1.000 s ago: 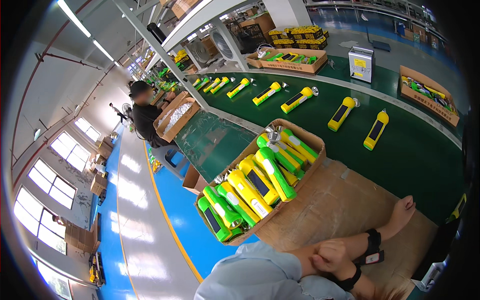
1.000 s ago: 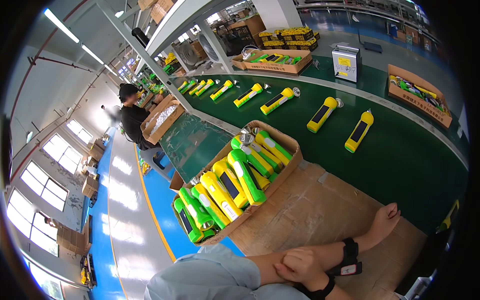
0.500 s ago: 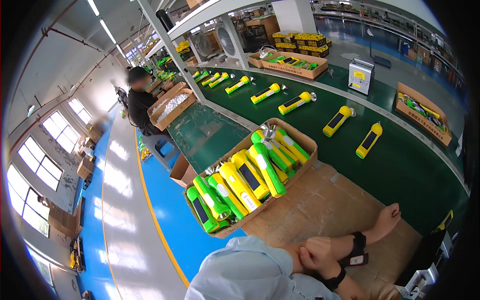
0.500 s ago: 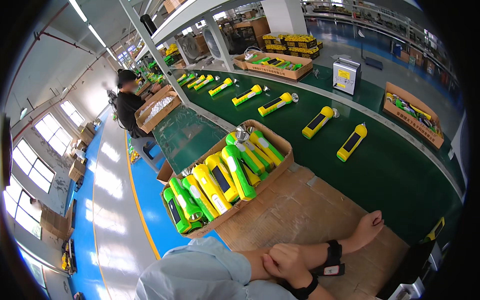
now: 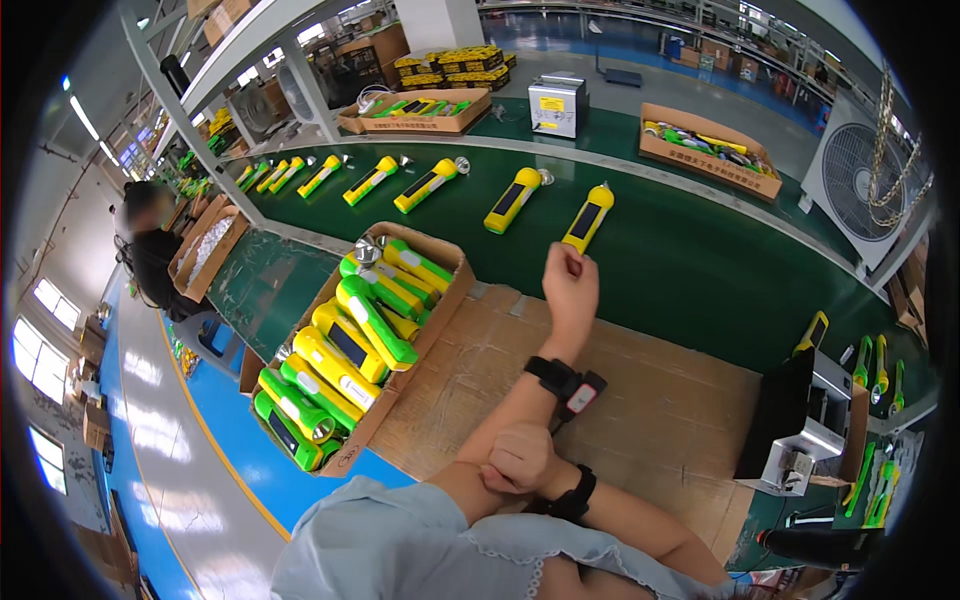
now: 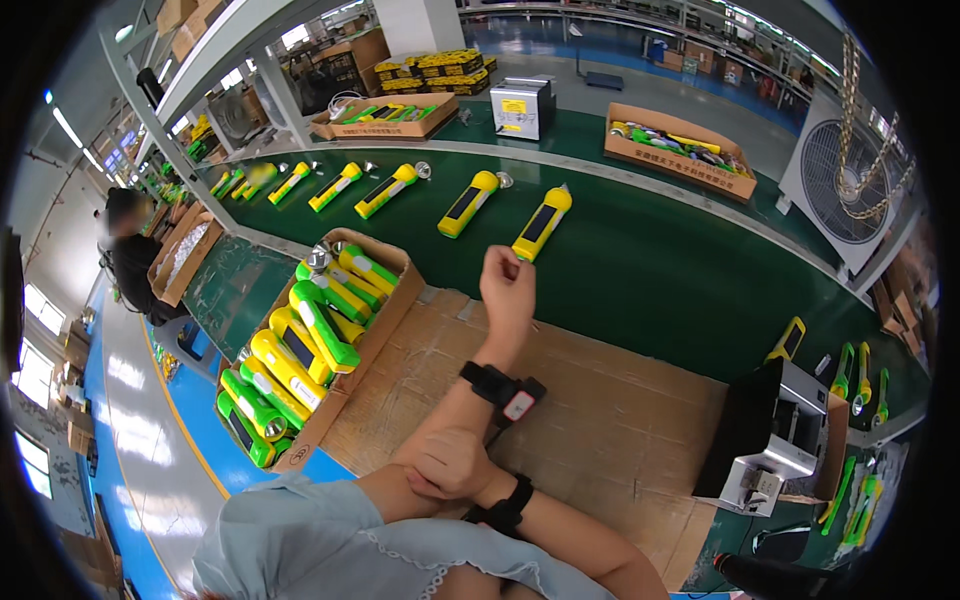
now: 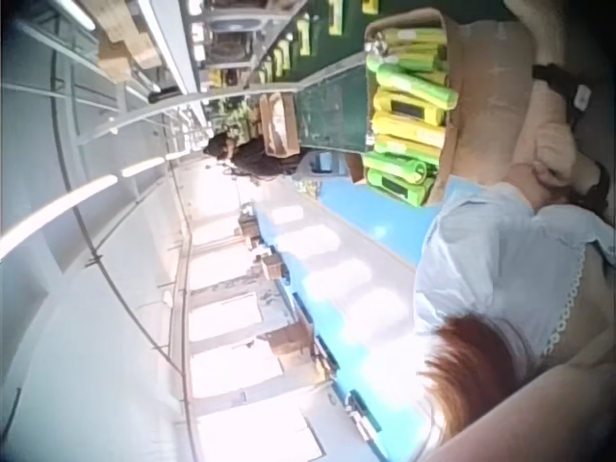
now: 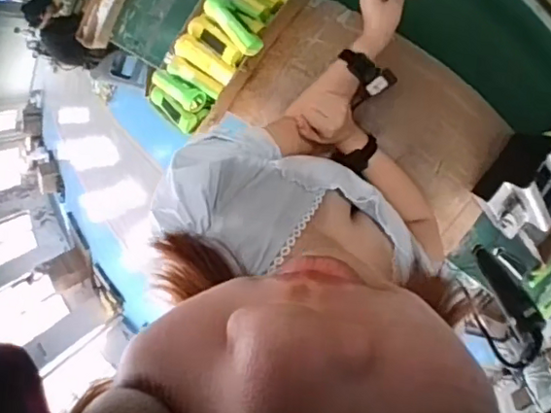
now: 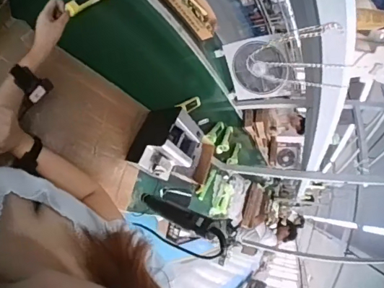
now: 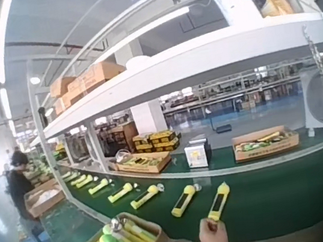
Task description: Assembling solar-powered flashlights by attaching components and using an electric screwdriver.
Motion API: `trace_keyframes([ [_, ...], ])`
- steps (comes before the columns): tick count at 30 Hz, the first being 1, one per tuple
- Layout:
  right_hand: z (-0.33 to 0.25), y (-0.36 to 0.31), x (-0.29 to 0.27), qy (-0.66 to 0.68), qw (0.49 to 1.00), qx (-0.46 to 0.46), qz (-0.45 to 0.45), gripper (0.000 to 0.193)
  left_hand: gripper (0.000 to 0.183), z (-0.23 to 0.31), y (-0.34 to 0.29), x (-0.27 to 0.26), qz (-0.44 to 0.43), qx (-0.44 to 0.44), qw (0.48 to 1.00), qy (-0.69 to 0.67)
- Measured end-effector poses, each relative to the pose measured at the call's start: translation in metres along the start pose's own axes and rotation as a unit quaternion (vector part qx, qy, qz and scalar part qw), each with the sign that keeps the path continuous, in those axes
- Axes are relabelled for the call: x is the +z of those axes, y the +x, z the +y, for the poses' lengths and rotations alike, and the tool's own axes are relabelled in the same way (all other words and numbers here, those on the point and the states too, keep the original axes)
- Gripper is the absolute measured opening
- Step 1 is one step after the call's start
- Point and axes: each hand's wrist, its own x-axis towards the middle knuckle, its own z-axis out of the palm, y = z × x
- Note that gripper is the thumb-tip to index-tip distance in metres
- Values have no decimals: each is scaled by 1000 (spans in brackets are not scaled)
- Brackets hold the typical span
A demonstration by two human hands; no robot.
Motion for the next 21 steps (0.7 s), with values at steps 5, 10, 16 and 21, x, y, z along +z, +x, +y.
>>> trace_keyframes([
  [5, 18, -6, 7, -37, 997, 62, 7, 21, 67, -48, 63, -4, 9, 168, 856, 489],
  [10, 23, -15, 11, -13, 976, 218, 20, 22, 65, -66, 93, 12, -186, 66, 734, 650],
  [16, 29, -14, 9, 4, 963, 268, 26, 25, 67, -75, 143, -9, -74, 127, 680, 718],
  [21, 29, -9, 13, 10, 957, 288, 8, 27, 75, -69, 210, -49, -227, -99, 723, 645],
])
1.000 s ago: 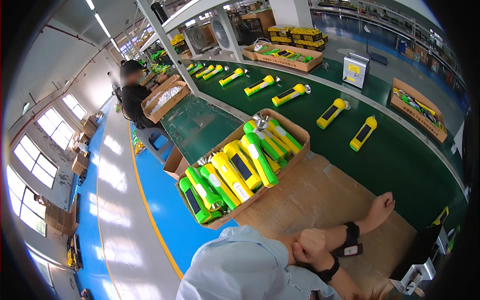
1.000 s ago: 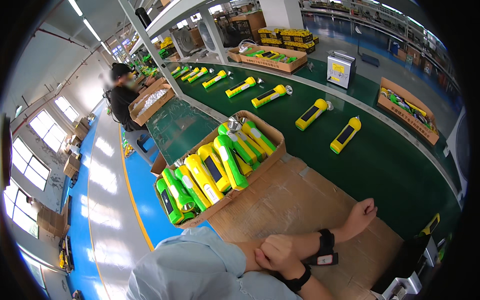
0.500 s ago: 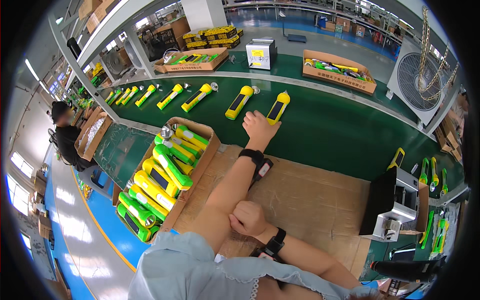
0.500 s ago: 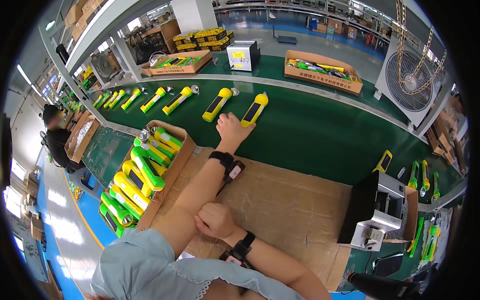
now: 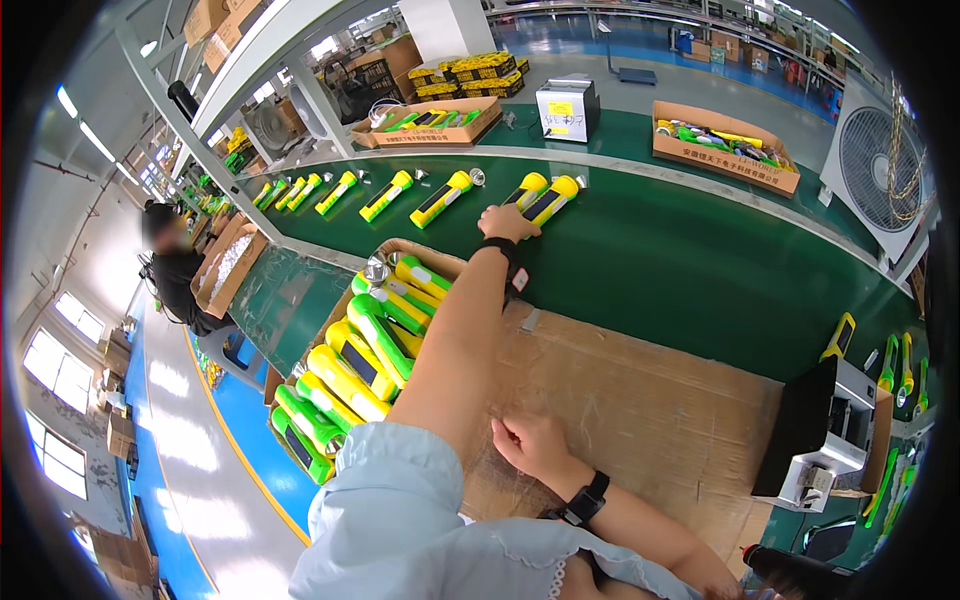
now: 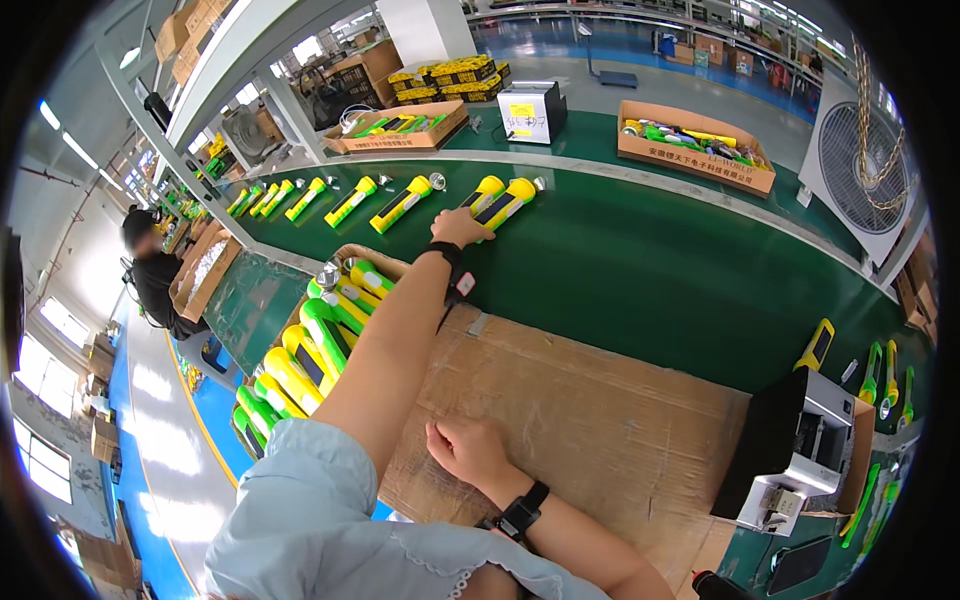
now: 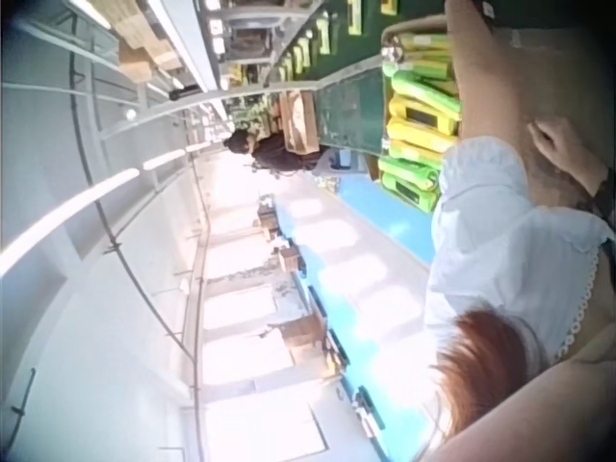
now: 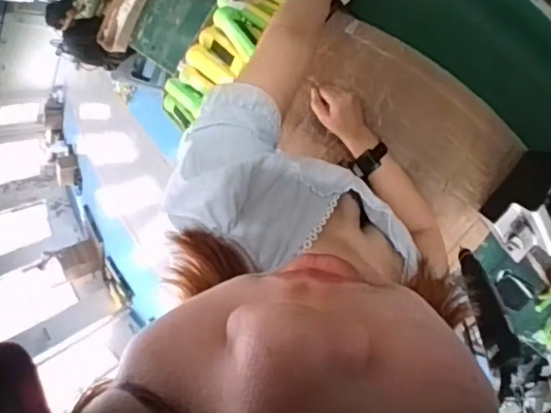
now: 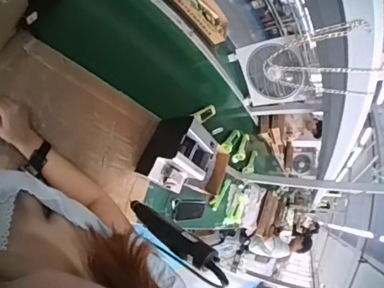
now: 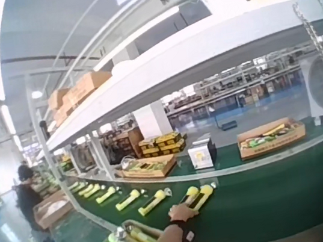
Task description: Assembling solar-powered flashlights by attaching components and using an electric screwdriver.
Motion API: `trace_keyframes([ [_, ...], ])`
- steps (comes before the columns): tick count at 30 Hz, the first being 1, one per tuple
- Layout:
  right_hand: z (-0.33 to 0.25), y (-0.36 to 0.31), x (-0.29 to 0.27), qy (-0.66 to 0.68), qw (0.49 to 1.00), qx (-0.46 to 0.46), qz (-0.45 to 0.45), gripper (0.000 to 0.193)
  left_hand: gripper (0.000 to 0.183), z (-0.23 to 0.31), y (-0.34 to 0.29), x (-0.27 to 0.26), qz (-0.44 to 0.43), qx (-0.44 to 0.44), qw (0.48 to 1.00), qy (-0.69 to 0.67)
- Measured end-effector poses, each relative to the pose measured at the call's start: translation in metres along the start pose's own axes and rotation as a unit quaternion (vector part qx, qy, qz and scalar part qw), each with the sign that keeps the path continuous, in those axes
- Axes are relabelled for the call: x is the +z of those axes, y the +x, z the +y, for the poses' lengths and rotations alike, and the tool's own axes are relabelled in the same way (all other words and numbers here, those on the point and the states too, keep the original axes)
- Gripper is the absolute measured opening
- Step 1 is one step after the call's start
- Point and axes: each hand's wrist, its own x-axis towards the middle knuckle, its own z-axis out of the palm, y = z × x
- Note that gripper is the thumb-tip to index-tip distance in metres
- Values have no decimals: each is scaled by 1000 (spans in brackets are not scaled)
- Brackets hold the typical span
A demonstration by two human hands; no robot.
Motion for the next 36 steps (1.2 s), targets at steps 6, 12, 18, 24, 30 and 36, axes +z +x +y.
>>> trace_keyframes([
  [6, 2, 3, 8, -18, 999, 13, -28, 27, 74, 7, 0, -8, -10, 0, 999, -37],
  [12, -5, -6, 4, -29, 999, -18, -35, 29, 68, 28, -124, -8, 58, 75, 996, -3],
  [18, -24, -13, -3, 21, 983, -136, -121, 31, 62, -23, -258, 28, 121, 112, 986, -39],
  [24, -117, -29, -40, -85, 975, -198, -47, 13, 56, -69, -360, 36, 146, 106, 983, -36],
  [30, -167, -143, -135, -315, 898, -60, 303, 9, 47, -89, -433, 38, 181, 217, 959, -4],
  [36, -186, -224, -177, -302, 785, 45, 539, 35, 57, -85, -472, 45, 57, 256, 961, -82],
])
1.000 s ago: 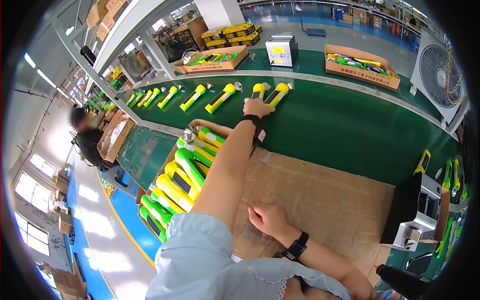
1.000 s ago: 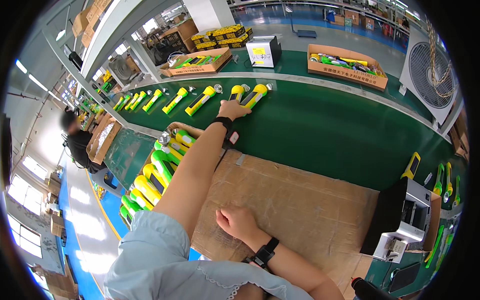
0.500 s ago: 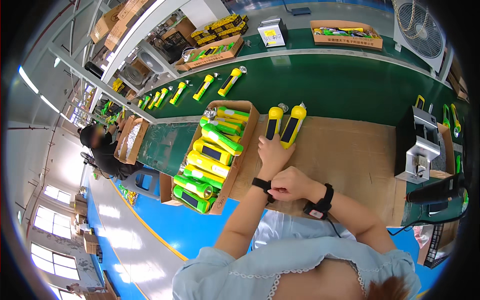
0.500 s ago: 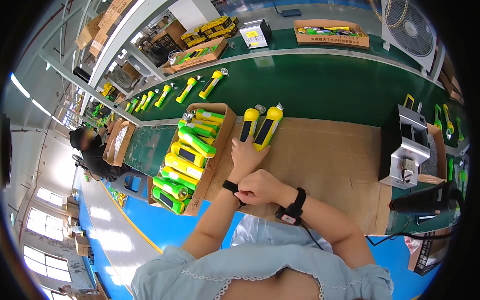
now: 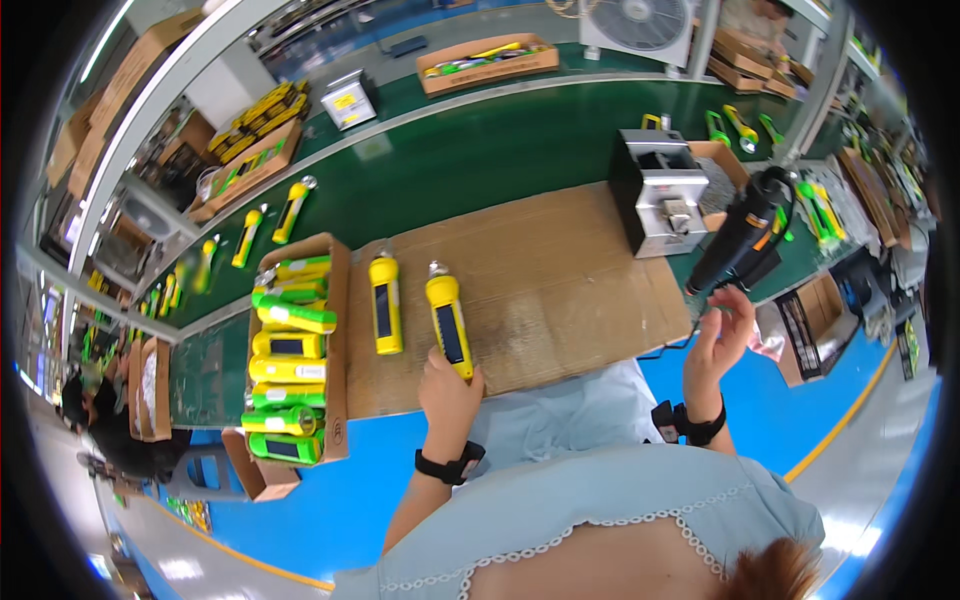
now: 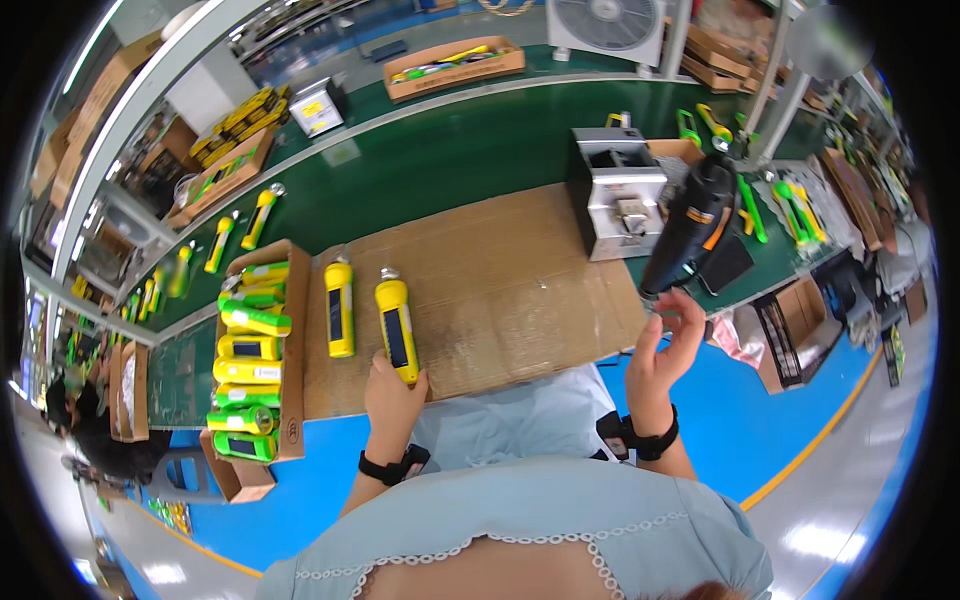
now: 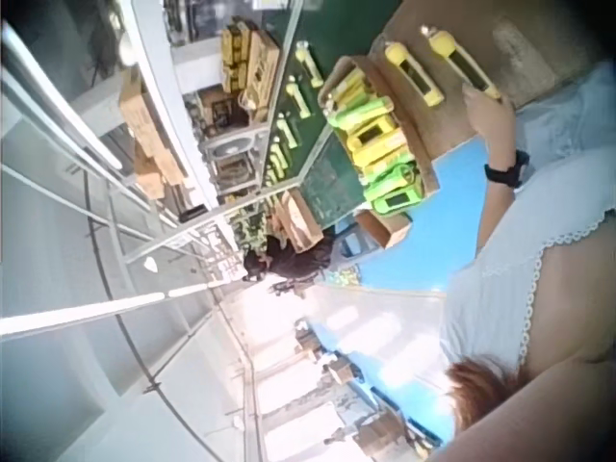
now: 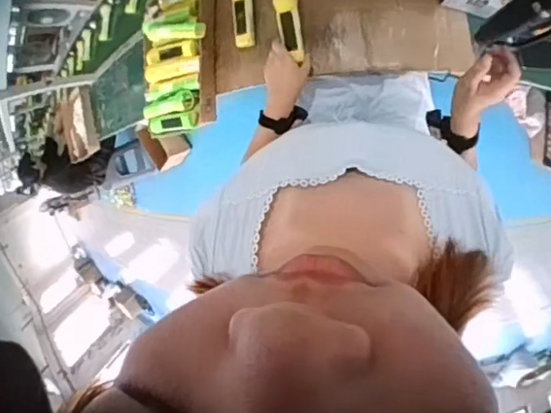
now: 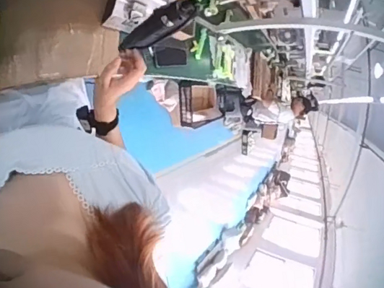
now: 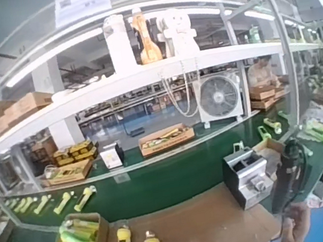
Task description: Assembling solar-powered flashlights by attaching components and using an electric screwdriver.
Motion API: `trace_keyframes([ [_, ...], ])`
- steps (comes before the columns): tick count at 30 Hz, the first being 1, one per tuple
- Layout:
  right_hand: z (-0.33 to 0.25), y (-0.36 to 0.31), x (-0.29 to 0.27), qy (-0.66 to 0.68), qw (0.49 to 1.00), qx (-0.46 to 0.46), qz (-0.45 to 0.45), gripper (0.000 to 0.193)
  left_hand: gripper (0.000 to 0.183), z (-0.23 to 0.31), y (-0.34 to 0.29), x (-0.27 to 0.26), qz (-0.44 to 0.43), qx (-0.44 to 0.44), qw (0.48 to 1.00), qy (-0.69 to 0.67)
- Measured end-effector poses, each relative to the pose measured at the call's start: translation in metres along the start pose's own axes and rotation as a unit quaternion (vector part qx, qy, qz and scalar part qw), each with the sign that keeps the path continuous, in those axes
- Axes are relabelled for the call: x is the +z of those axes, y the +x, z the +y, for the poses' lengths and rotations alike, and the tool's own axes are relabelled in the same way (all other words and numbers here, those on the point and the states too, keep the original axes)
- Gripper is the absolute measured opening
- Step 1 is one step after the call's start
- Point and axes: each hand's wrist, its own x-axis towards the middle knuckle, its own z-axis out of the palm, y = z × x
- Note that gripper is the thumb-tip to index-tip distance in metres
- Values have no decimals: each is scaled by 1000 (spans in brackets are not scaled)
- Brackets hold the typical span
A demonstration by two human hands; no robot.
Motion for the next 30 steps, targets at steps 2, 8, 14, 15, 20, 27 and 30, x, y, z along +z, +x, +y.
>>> trace_keyframes([
  [2, -1, 9, 0, -69, 997, -14, 35, 48, 77, 24, -1, -14, -34, -7, 999, -30],
  [8, -10, 60, 11, -120, 993, 1, -7, 62, 88, 53, 12, 6, -170, 154, 971, -72],
  [14, -26, 100, 14, -10, 999, 11, -48, 68, 58, 54, 57, -31, -68, 307, 949, 15],
  [15, -20, 97, 18, 13, 1000, -4, -15, 72, 58, 49, 63, -30, -71, 312, 947, 15],
  [20, -35, 68, 2, -29, 931, -360, 40, 56, 52, 37, 87, -18, -102, 382, 918, 14],
  [27, -34, 70, 51, -245, 966, -70, 35, 62, 53, 84, 55, 29, -17, 319, 947, -10],
  [30, 1, 93, 51, 57, 992, 99, -54, 61, 52, 95, 50, 33, -10, 314, 949, -24],
])
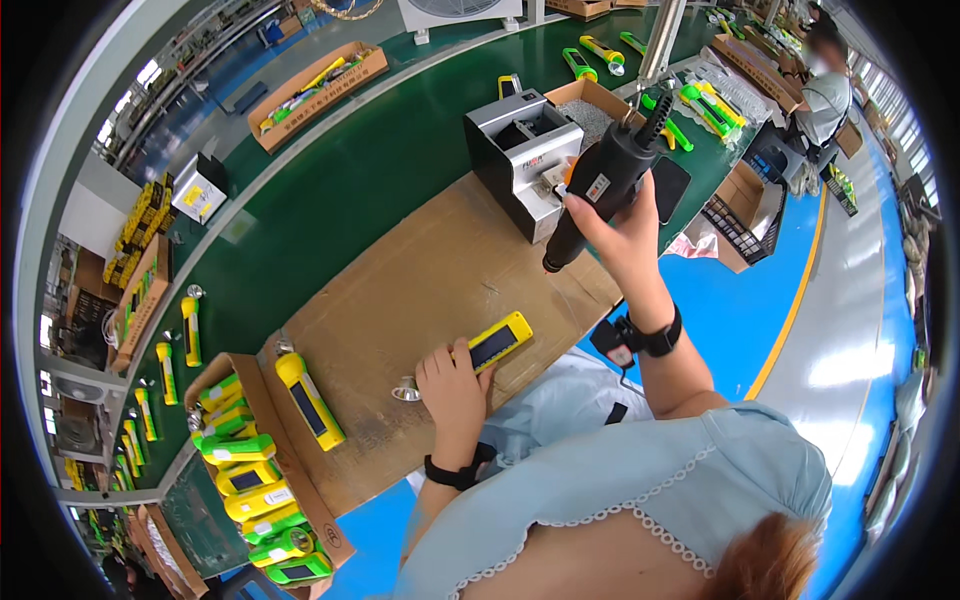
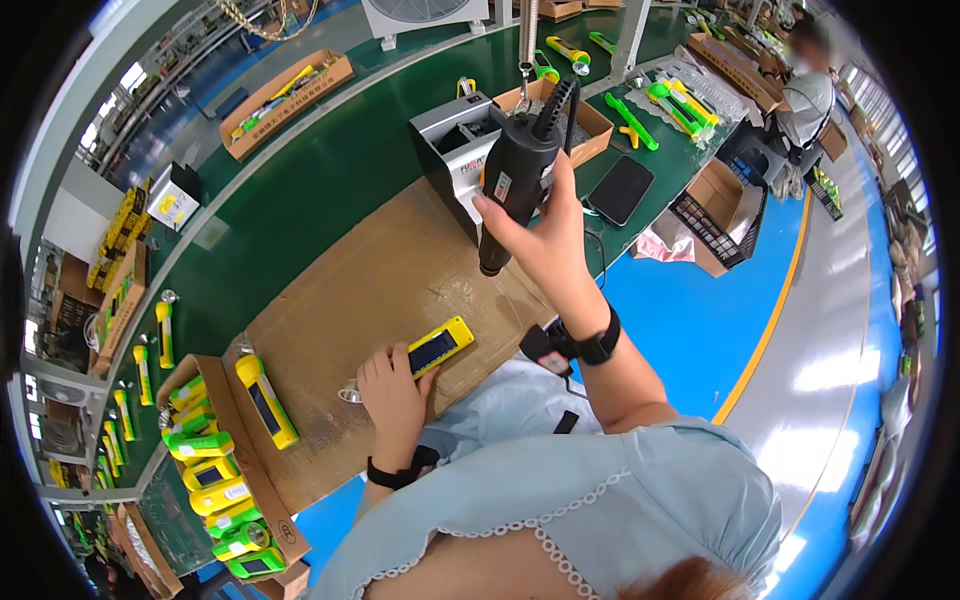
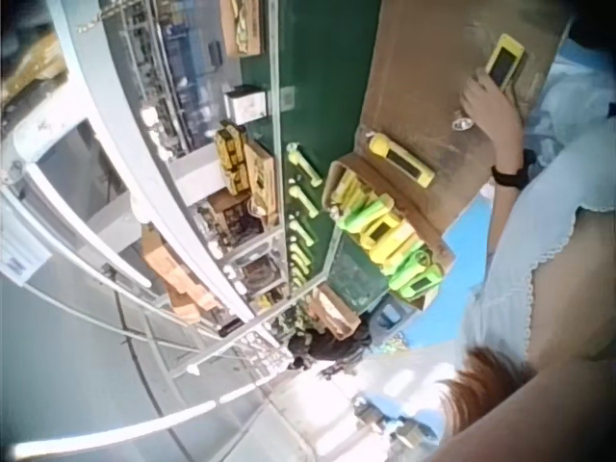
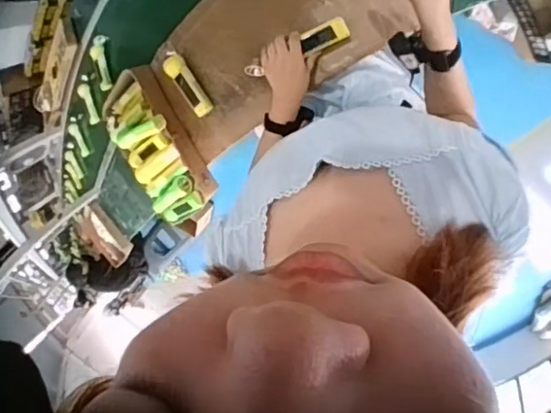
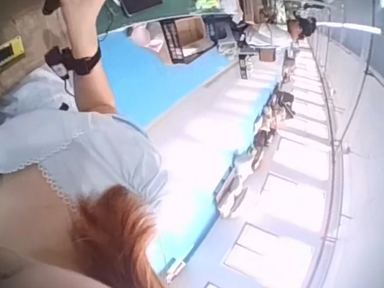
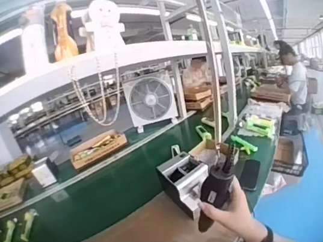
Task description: Assembling solar-powered flashlights by attaching components and using an electric screwdriver.
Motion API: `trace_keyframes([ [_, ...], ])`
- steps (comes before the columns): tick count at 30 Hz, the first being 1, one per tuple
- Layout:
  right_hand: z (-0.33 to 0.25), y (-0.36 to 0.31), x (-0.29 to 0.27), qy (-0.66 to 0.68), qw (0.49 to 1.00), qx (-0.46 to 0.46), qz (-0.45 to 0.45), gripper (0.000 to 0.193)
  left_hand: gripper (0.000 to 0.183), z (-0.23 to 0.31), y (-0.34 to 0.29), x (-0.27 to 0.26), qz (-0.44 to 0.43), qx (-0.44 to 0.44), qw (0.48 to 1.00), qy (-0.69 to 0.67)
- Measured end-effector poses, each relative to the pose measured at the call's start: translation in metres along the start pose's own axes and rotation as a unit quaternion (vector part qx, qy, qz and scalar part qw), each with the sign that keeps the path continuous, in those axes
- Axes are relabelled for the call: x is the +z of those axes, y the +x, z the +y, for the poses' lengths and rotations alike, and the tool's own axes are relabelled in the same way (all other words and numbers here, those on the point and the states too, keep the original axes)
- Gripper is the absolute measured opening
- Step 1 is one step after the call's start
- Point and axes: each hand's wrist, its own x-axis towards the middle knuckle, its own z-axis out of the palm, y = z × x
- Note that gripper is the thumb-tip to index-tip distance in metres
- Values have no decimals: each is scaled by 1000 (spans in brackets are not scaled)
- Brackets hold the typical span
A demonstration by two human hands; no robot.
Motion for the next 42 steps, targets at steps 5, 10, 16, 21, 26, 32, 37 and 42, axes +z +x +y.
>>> trace_keyframes([
  [5, 20, 40, 0, 135, 991, 14, -17, 45, 51, -7, 1, -2, -24, -7, 999, -33],
  [10, 23, 78, -3, 83, 996, -6, 40, 24, 51, -10, 0, -3, -3, -5, 999, -54],
  [16, 18, 91, -6, 111, 987, -71, 88, 20, 50, -8, 0, -3, 7, -3, 999, -54],
  [21, 29, 88, 1, 92, 991, -51, 80, 19, 49, -9, 1, -1, 9, -2, 998, -56],
  [26, 24, 83, -1, 113, 989, -55, 77, 17, 50, -8, -1, -1, 14, -3, 999, -48],
  [32, 21, 79, 4, 124, 986, -67, 92, 16, 50, -6, -3, -1, 23, -1, 999, -41],
  [37, 42, 89, 1, 94, 993, -5, -73, 30, 51, -7, -4, 1, 27, 12, 999, -28],
  [42, 47, 88, -8, 140, 986, -42, -80, 26, 52, -7, -3, 3, 23, 21, 1000, -4],
])
